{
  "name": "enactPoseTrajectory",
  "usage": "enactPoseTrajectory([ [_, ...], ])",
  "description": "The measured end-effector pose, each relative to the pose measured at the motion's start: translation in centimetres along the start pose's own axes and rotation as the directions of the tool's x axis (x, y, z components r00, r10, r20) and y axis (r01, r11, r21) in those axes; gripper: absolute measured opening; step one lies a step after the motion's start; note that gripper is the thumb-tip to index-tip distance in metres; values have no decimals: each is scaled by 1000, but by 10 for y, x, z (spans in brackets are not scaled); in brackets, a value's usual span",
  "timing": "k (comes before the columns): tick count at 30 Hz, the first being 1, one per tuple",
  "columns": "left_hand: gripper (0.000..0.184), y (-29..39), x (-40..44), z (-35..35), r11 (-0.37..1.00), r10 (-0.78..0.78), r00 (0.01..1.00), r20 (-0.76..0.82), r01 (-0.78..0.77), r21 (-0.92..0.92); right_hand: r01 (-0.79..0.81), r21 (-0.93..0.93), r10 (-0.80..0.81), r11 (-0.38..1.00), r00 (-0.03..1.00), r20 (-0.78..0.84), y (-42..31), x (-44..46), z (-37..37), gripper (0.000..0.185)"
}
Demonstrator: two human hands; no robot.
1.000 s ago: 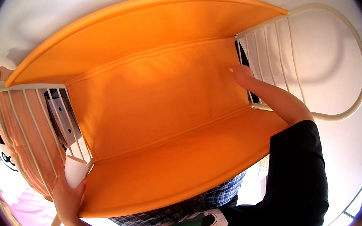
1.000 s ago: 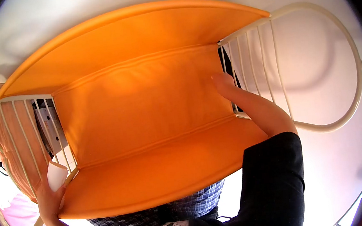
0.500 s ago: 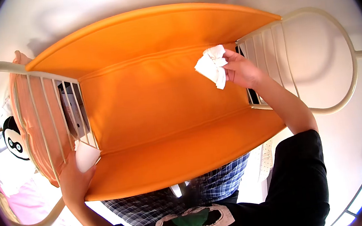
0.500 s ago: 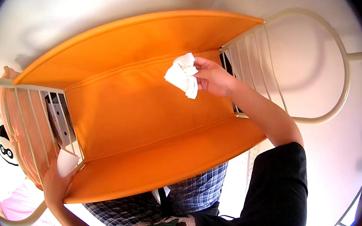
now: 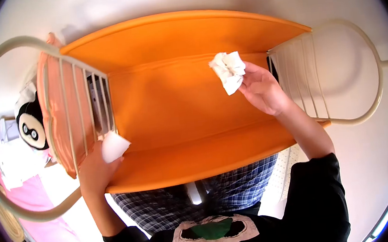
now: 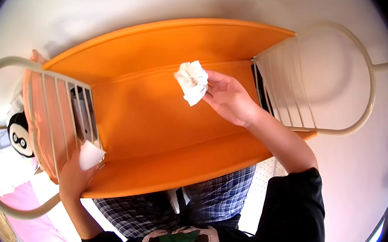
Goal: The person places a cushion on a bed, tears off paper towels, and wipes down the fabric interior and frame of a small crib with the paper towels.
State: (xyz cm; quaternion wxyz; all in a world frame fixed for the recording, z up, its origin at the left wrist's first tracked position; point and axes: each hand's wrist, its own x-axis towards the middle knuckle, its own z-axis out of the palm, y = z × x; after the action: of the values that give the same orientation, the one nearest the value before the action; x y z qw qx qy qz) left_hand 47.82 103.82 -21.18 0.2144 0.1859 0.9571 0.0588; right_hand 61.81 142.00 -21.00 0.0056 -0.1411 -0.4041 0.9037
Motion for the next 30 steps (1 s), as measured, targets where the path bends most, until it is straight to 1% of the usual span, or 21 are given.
enactPoseTrajectory([
  [1, 52, 0, 0, -1, 1000, 17, 1000, -9, -17, -24, -7, -289, -14, 957, 998, -69, 3, -2, 12, 47],
  [2, 52, 1, -2, -2, 998, 29, 999, -18, -30, -49, -29, -554, -48, 832, 991, -123, 5, -5, 25, 48],
  [3, 54, 4, -2, -5, 997, 30, 999, -13, -31, -76, 19, -618, -143, 786, 978, -152, 9, -8, 36, 42],
  [4, 54, 5, -2, -8, 997, 11, 1000, -21, -12, -72, 24, -614, -134, 789, 982, -134, 10, -11, 44, 42],
  [6, 55, 6, -2, -10, 991, -4, 999, 36, 9, -136, 12, -789, -182, 615, 975, -127, 10, -15, 53, 29],
  [7, 55, 5, -1, -7, 989, 7, 1000, 2, -7, -146, 82, -816, -276, 573, 956, -98, 17, -14, 56, 22],
  [8, 55, 6, -1, -8, 990, -6, 1000, -3, 5, -144, 89, -813, -271, 575, 959, -87, 22, -12, 55, 22],
  [10, 55, 8, -2, -10, 986, -5, 999, -38, -2, -167, 77, -971, -269, 225, 963, 14, 32, -6, 53, 27],
  [11, 52, 8, -3, -10, 988, -5, 996, -94, -10, -156, 129, -976, -284, 178, 956, 75, 41, 1, 50, 29],
  [12, 52, 8, -3, -9, 987, -34, 995, -98, 18, -162, 148, -973, -265, 180, 959, 97, 47, 10, 47, 29],
  [14, 51, 6, 0, -5, 986, -100, 957, -273, 59, -155, 312, -942, -141, -122, 934, 328, 60, 29, 41, 26],
  [15, 51, 6, 2, -5, 987, -136, 952, -274, 107, -119, 382, -908, 9, -169, 922, 387, 67, 43, 39, 24],
  [16, 51, 7, 3, -4, 984, -160, 951, -264, 132, -123, 395, -905, 31, -158, 918, 395, 85, 58, 34, 24],
  [18, 51, 5, 4, -2, 967, -199, 956, -218, 155, -201, 682, -700, 25, -210, 720, 694, 137, 93, 26, 27],
  [19, 50, 2, 5, -1, 967, -220, 955, -198, 186, -173, 468, -875, 194, 121, 854, 483, 159, 108, 38, 21],
  [20, 50, 0, 4, 1, 962, -244, 949, -199, 212, -172, 123, -922, 429, 367, 857, 285, 183, 122, 52, 19],
  [22, 50, 0, 5, 1, 959, -250, 945, -210, 211, -192, 440, -887, 388, 138, 800, 457, 240, 149, 71, 26],
  [24, 52, 2, 4, -2, 937, -325, 932, -160, 295, -188, 463, -872, 424, 159, 765, 484, 313, 187, 71, 26],
  [25, 52, 0, 4, -1, 946, -296, 936, -191, 260, -194, 465, -867, 454, 179, 743, 492, 334, 198, 75, 26],
  [26, 53, -3, 3, 1, 954, -265, 940, -215, 224, -199, 471, -860, 478, 194, 721, 502, 350, 206, 78, 26],
  [30, 53, -1, 0, -2, 936, -326, 932, -155, 296, -189, 486, -839, 513, 245, 669, 537, 376, 209, 73, 27],
])
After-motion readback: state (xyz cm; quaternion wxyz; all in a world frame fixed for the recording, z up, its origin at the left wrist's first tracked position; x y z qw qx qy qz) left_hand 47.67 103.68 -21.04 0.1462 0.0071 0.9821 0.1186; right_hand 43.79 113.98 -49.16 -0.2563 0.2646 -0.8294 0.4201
